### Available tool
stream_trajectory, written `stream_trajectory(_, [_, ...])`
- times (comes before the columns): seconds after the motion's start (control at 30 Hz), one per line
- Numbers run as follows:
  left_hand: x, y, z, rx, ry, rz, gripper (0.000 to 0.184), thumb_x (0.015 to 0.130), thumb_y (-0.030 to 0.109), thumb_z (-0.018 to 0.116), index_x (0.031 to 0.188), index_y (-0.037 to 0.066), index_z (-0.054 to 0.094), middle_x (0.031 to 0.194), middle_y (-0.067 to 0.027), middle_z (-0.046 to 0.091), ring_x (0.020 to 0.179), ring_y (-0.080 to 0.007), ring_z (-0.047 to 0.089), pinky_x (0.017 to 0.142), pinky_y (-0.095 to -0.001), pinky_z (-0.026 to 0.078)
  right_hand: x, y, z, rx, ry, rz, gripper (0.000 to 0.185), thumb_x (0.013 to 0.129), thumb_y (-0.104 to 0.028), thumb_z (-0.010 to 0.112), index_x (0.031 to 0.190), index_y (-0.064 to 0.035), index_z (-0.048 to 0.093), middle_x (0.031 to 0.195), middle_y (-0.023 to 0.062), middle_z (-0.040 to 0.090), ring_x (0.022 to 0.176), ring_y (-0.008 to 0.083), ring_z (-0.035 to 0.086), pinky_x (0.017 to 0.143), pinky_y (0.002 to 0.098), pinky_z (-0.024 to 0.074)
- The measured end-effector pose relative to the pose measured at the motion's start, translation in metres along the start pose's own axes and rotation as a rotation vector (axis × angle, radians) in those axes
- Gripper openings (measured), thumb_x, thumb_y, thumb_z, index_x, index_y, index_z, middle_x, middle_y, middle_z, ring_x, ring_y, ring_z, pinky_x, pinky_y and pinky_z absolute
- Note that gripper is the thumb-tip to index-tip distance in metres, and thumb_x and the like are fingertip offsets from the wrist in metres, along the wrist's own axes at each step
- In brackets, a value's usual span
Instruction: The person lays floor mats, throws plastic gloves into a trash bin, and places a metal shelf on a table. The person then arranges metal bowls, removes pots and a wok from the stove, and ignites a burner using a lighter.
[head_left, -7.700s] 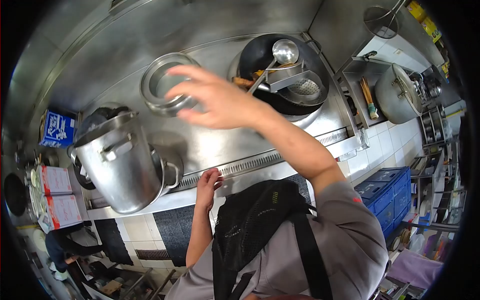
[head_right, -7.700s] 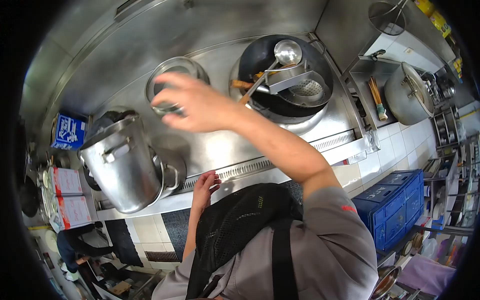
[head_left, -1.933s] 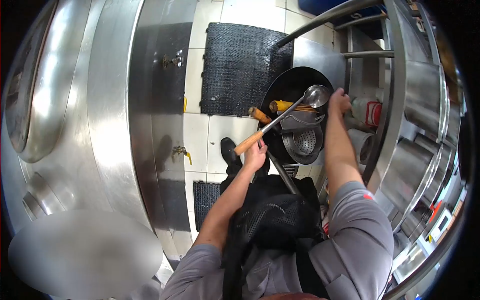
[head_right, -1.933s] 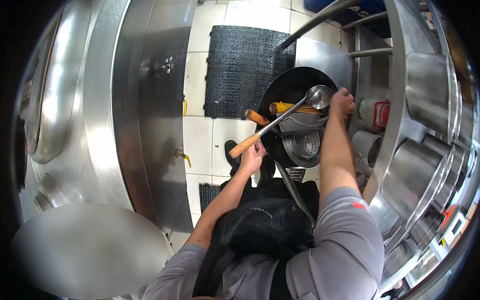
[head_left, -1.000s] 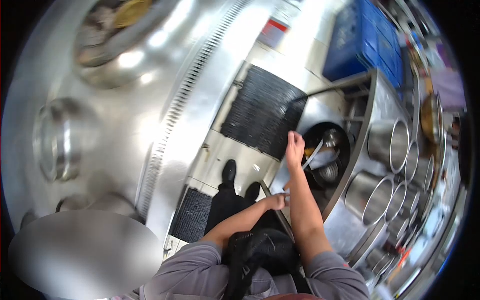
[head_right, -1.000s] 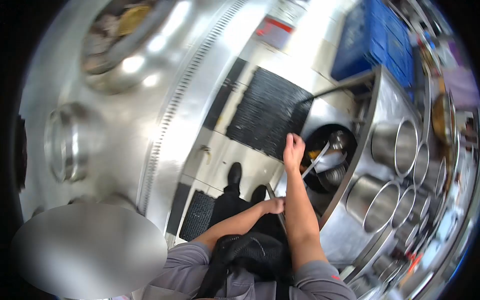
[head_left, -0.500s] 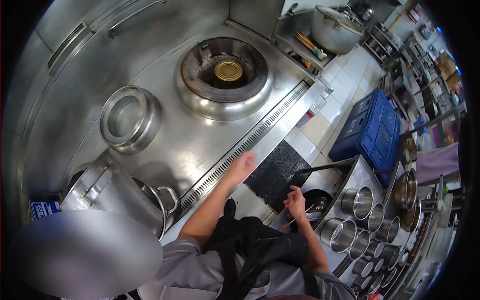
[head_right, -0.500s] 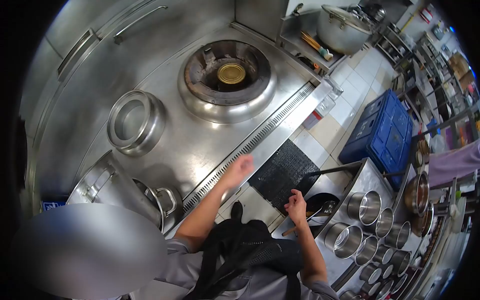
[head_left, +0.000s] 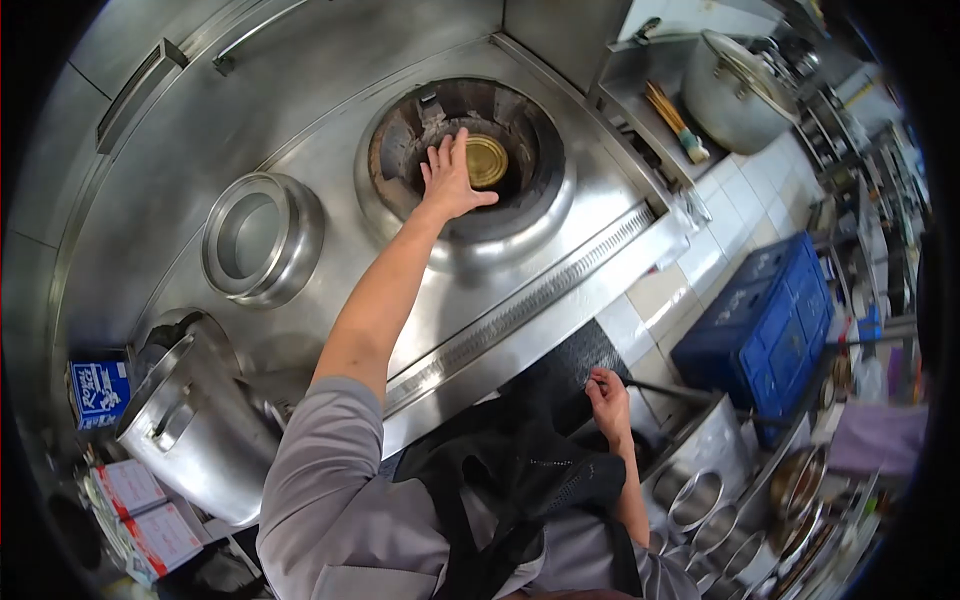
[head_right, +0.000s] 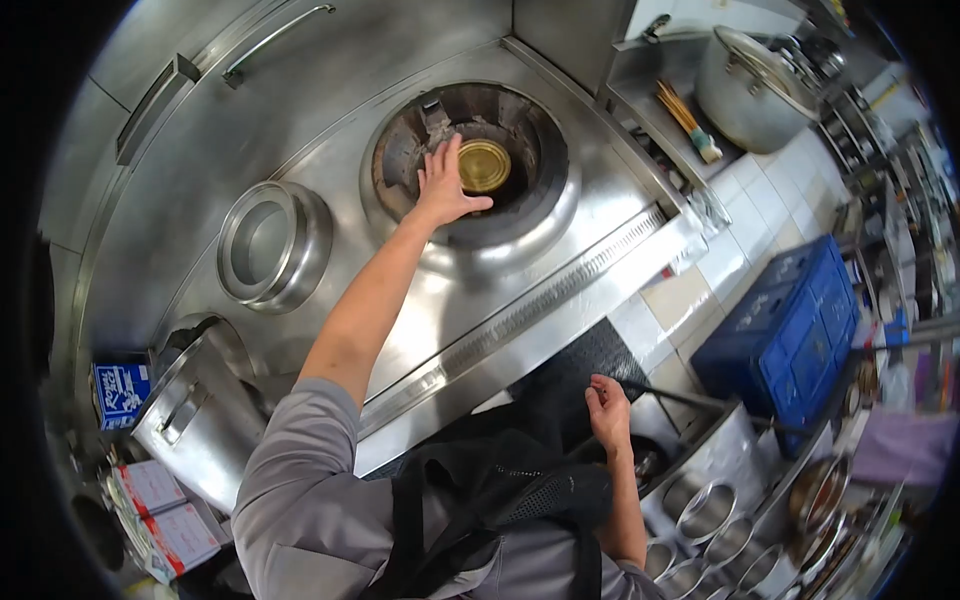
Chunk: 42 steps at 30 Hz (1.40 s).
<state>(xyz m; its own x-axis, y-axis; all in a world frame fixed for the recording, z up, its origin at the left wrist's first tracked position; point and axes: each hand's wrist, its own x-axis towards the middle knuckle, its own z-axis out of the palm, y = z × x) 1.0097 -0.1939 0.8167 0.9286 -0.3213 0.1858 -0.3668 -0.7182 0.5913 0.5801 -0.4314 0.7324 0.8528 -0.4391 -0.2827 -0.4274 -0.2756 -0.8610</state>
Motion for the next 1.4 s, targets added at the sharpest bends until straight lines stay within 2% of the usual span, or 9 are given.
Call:
stream_trajectory(0.1, [0.071,-0.004,0.048,0.269,-0.281,-0.166,0.142,0.06,0.051,0.091,0.161,0.027,-0.006,0.167,-0.0203,-0.001,0.149,-0.0564,-0.001,0.119,-0.0654,0.005,0.093,-0.035,-0.037,-0.034,-0.085,-0.079,0.029,0.095,-0.012,0.066,0.121,0.0,0.063,0.105,0.0116,0.069,0.089,0.0163,0.065,0.078,0.0295,0.0532])
stream_trajectory(0.47, [0.143,-0.012,0.101,0.472,-0.496,-0.419,0.142,0.061,0.05,0.09,0.16,0.032,-0.011,0.168,-0.0166,-0.004,0.147,-0.0576,0.011,0.118,-0.0645,0.018,0.298,-0.149,-0.129,-0.013,-0.222,-0.216,0.022,0.096,-0.009,0.065,0.117,-0.0011,0.065,0.103,0.0073,0.068,0.087,0.0151,0.065,0.078,0.0287,0.053])
stream_trajectory(0.67, [0.133,-0.002,0.069,0.431,-0.319,-0.359,0.14,0.057,0.051,0.09,0.161,0.031,-0.002,0.164,-0.0165,0.016,0.14,-0.057,0.025,0.112,-0.059,0.028,0.344,-0.231,-0.071,-0.025,-0.416,-0.48,0.024,0.094,-0.005,0.066,0.118,-0.0014,0.064,0.106,0.0095,0.068,0.088,0.0155,0.066,0.077,0.0276,0.0528])
stream_trajectory(0.8, [0.1,0.036,-0.014,0.313,0.069,-0.279,0.144,0.052,0.046,0.093,0.161,0.016,0.003,0.159,-0.0198,0.023,0.143,-0.0423,0.03,0.112,-0.0569,0.029,0.383,-0.252,0.008,0.181,-0.52,-0.38,0.046,0.094,-0.015,0.069,0.136,-0.0024,0.054,0.111,0.0084,0.063,0.082,0.0136,0.061,0.073,0.0282,0.0531])
stream_trajectory(0.93, [0.038,0.055,-0.106,-0.006,0.321,-0.36,0.15,0.054,0.048,0.093,0.16,0.008,-0.005,0.156,-0.0281,0.025,0.142,-0.0424,0.034,0.115,-0.055,0.029,0.376,-0.313,0.103,0.274,-0.773,-0.226,0.066,0.094,-0.033,0.072,0.146,-0.0039,0.043,0.12,0.0083,0.054,0.083,0.012,0.059,0.072,0.0274,0.0532])
stream_trajectory(1.07, [-0.019,0.027,-0.157,-0.313,0.492,-0.441,0.153,0.059,0.054,0.092,0.159,0.01,-0.015,0.161,-0.0277,0.015,0.145,-0.0428,0.03,0.118,-0.0507,0.031,0.342,-0.369,0.168,0.448,-1.245,-0.119,0.028,0.098,-0.028,0.068,0.114,-0.006,0.061,0.092,0.0004,0.061,0.077,0.0077,0.058,0.066,0.0245,0.0511])
stream_trajectory(1.2, [-0.055,-0.015,-0.183,-0.278,0.638,-0.495,0.152,0.059,0.068,0.085,0.159,0.017,-0.017,0.166,-0.0229,0.004,0.151,-0.044,0.015,0.121,-0.0518,0.02,0.327,-0.41,0.227,0.434,-1.283,-0.166,0.021,0.096,-0.025,0.07,0.105,-0.0069,0.064,0.086,-0.0027,0.061,0.067,0.0041,0.054,0.058,0.023,0.0478])
stream_trajectory(1.37, [-0.135,-0.035,-0.179,-0.226,0.821,-0.557,0.15,0.06,0.072,0.082,0.159,0.005,-0.007,0.166,-0.0227,0.001,0.155,-0.0331,0.003,0.124,-0.0459,0.007,0.348,-0.475,0.323,-0.175,-0.809,-1.178,0.034,0.092,-0.027,0.067,0.109,0.0016,0.063,0.111,0.0224,0.06,0.106,0.0431,0.058,0.09,0.0473,0.0476])
stream_trajectory(1.4, [-0.16,-0.038,-0.162,-0.254,0.847,-0.627,0.148,0.061,0.071,0.082,0.16,0.004,-0.005,0.166,-0.0227,0.001,0.155,-0.0333,0.004,0.124,-0.0461,0.007,0.357,-0.474,0.352,-0.232,-0.782,-1.227,0.029,0.092,-0.025,0.066,0.11,-0.0025,0.064,0.113,0.0201,0.059,0.107,0.041,0.06,0.091,0.0487,0.0489])
